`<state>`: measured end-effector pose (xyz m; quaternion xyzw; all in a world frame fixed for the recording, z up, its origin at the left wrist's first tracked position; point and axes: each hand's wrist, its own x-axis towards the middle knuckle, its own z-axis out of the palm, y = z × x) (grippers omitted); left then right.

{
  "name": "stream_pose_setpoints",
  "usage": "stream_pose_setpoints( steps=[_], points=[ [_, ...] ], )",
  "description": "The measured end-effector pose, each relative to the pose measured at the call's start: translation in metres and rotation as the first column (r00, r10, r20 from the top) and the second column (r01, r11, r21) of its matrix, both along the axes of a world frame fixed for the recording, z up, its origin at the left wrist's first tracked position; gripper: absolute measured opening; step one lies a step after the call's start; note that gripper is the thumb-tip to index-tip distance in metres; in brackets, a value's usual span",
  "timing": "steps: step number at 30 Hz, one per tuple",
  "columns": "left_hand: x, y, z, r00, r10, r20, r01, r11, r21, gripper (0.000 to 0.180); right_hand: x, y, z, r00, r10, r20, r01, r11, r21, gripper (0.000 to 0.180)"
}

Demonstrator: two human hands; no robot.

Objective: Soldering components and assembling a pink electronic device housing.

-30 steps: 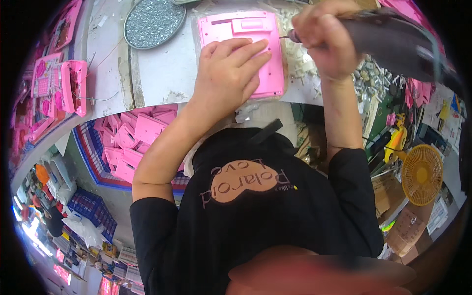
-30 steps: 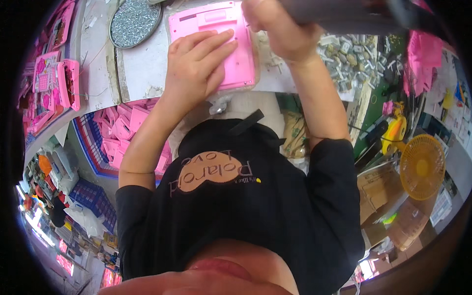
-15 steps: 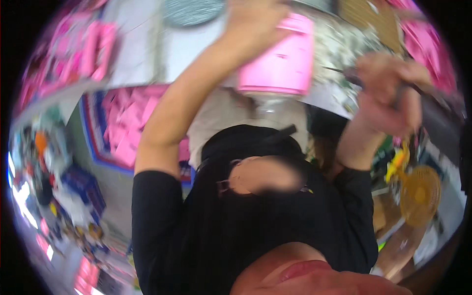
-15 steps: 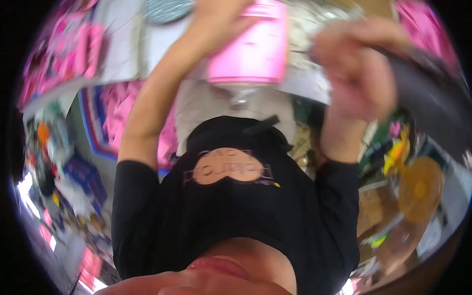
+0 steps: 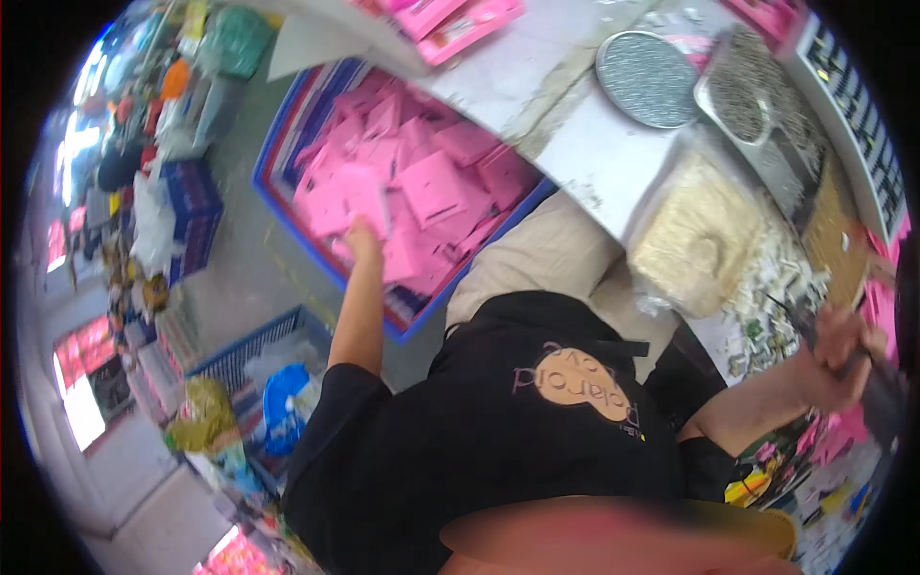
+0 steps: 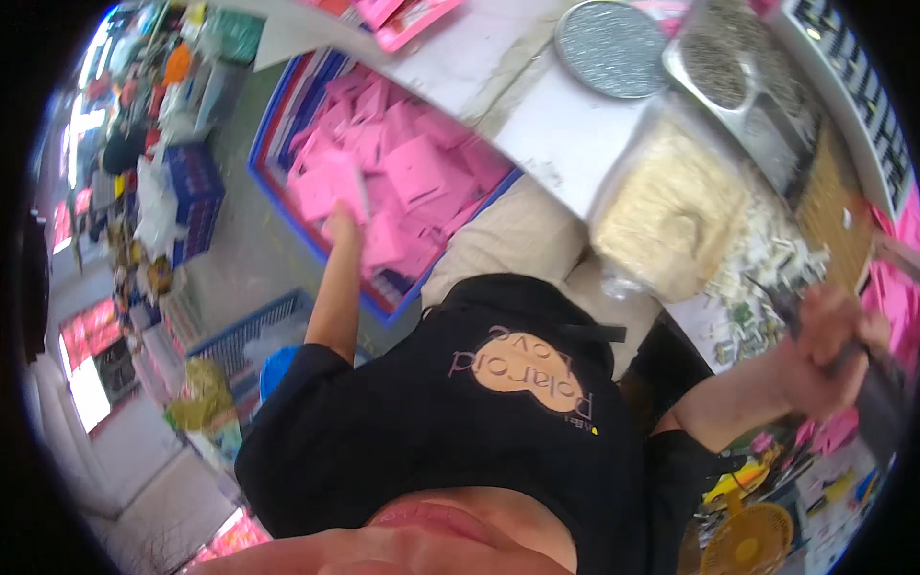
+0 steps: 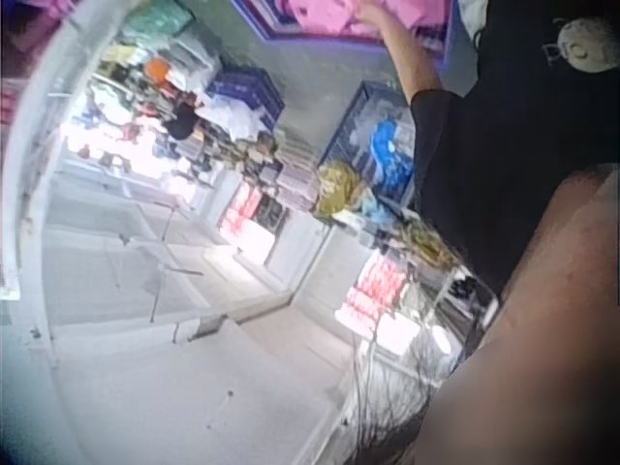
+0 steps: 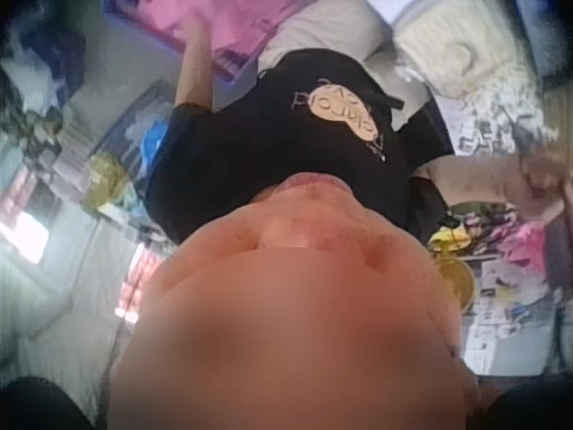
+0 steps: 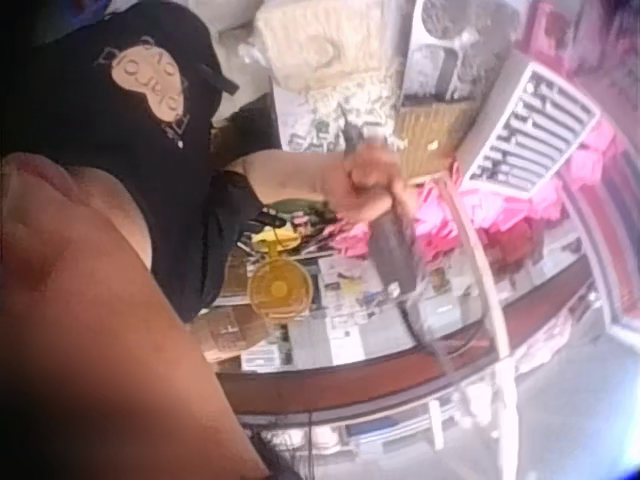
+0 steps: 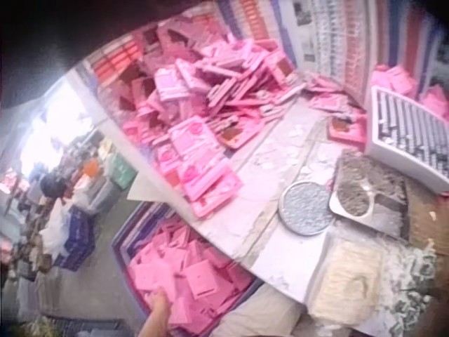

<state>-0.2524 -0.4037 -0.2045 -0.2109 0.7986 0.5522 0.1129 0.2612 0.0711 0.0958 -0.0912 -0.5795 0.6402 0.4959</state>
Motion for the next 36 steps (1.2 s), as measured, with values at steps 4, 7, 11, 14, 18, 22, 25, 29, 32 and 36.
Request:
stream_pose_setpoints(
  steps=[4, 7, 11, 14, 18, 22, 25, 29, 32, 36],
  points=[
    [-0.022, 0.031, -0.001, 0.965, -0.134, 0.227, 0.132, 0.991, 0.023, 0.034, -0.02, 0.006, 0.009, 0.997, -0.022, 0.071, 0.024, 0.999, -0.034, 0.042],
    [0.024, 0.169, 0.135, 0.264, -0.959, 0.108, 0.954, 0.276, 0.115, 0.023, -0.016, -0.006, 0.016, 0.929, -0.304, 0.21, 0.304, 0.952, 0.032, 0.054],
    [0.052, 0.307, 0.272, -0.246, -0.912, -0.327, 0.936, -0.136, -0.325, 0.014, -0.018, -0.011, 0.015, 0.834, -0.462, 0.301, 0.451, 0.886, 0.11, 0.069],
    [-0.008, 0.385, 0.282, -0.205, -0.907, -0.367, 0.408, 0.262, -0.875, 0.031, 0.001, -0.004, 0.002, 0.817, -0.475, 0.325, 0.431, 0.879, 0.203, 0.066],
    [-0.035, 0.424, 0.283, 0.088, -0.986, 0.139, 0.103, -0.13, -0.986, 0.062, 0.007, -0.003, -0.004, 0.825, -0.527, 0.201, 0.481, 0.844, 0.239, 0.065],
    [-0.058, 0.441, 0.285, 0.045, -0.991, 0.127, 0.16, -0.119, -0.98, 0.049, 0.017, -0.009, -0.008, 0.714, -0.666, 0.217, 0.597, 0.74, 0.31, 0.065],
    [-0.098, 0.436, 0.339, 0.12, -0.992, 0.031, 0.164, -0.011, -0.986, 0.038, -0.009, -0.02, 0.007, 0.501, -0.843, 0.196, 0.686, 0.524, 0.504, 0.066],
    [-0.11, 0.41, 0.383, -0.037, -0.841, -0.54, 0.145, 0.53, -0.836, 0.026, -0.042, -0.044, 0.0, 0.534, -0.842, -0.082, 0.721, 0.402, 0.565, 0.057],
    [-0.059, 0.401, 0.4, 0.102, -0.605, -0.79, 0.507, 0.715, -0.482, 0.025, -0.053, -0.065, -0.009, 0.9, -0.349, 0.262, 0.211, 0.873, 0.439, 0.043],
    [0.027, 0.412, 0.345, 0.022, -0.419, -0.908, 0.849, 0.487, -0.204, 0.043, -0.095, -0.067, -0.03, 0.696, 0.526, 0.488, -0.296, 0.83, -0.473, 0.045]
  ],
)
